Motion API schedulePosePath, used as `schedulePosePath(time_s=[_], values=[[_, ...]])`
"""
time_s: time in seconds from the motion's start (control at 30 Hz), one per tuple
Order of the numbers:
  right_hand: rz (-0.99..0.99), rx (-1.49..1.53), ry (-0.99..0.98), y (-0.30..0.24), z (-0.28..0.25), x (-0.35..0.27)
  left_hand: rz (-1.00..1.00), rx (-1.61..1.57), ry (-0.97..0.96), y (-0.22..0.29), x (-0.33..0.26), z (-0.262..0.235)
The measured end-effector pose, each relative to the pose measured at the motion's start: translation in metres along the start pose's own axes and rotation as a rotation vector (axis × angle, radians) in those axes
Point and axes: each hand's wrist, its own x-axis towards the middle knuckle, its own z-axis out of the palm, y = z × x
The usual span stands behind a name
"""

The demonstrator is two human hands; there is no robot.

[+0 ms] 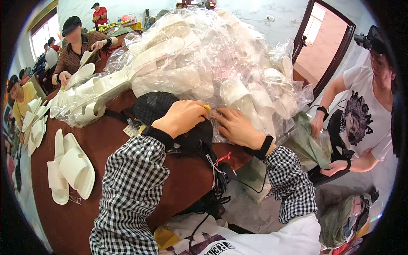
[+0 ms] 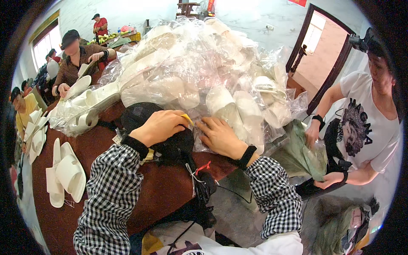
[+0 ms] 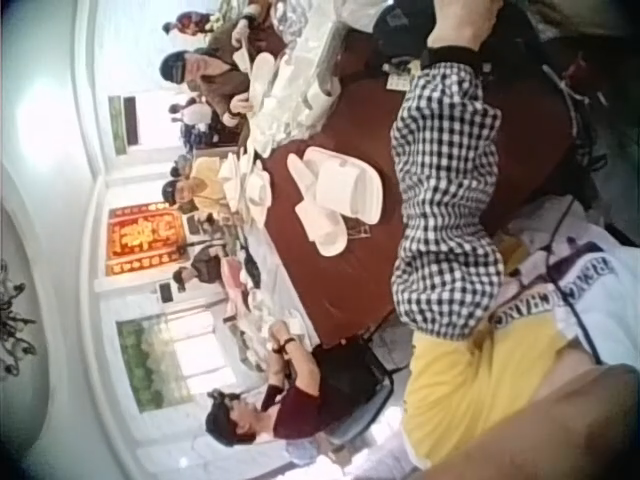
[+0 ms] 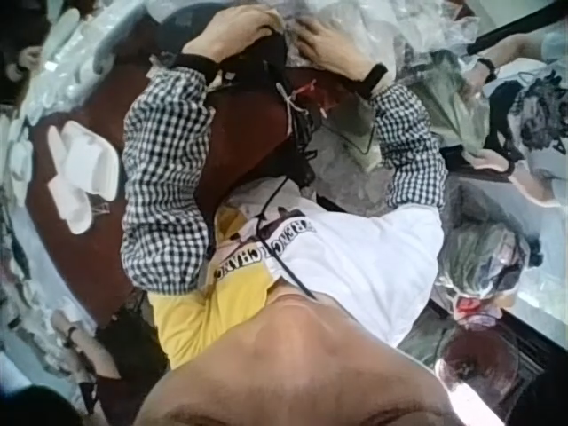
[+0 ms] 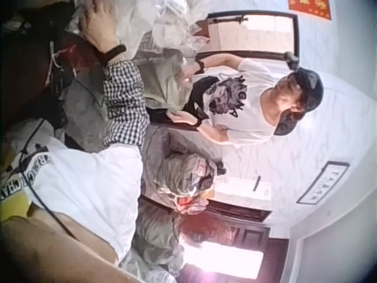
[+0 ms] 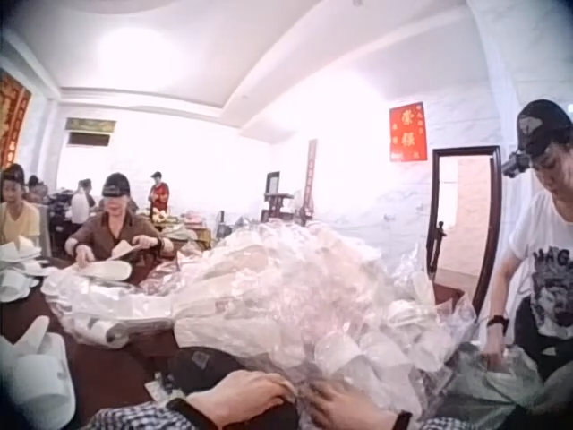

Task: Applying size labels to white sandals and placing them into plastic bags for packaging.

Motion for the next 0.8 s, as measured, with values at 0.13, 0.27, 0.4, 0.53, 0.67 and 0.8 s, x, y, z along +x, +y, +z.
schedulePosePath(time_s=[0.13, 0.27, 0.4, 0.53, 0.67, 0.8], values=[[-0.031, 0.198, 0.025, -0.004, -0.004, 0.002, 0.033, -0.006, 0.094, 0.002, -0.001, -0.003], [-0.051, 0.176, 0.020, 0.000, 0.000, 0.001, 0.072, -0.008, 0.358, 0.006, -0.017, -0.015], [-0.086, 0.095, 0.032, 0.001, 0.008, 0.006, 0.004, -0.066, 0.474, 0.011, -0.035, -0.029], [-0.343, 0.290, 0.071, -0.028, 0.017, 0.012, -0.024, -0.040, 0.521, 0.016, -0.029, -0.024], [-0.254, 0.658, 0.015, -0.046, 0.019, 0.005, -0.066, -0.020, 0.454, 0.021, -0.016, -0.013], [-0.059, 0.810, -0.068, -0.048, -0.009, -0.014, -0.102, -0.003, 0.341, 0.008, -0.008, 0.011]])
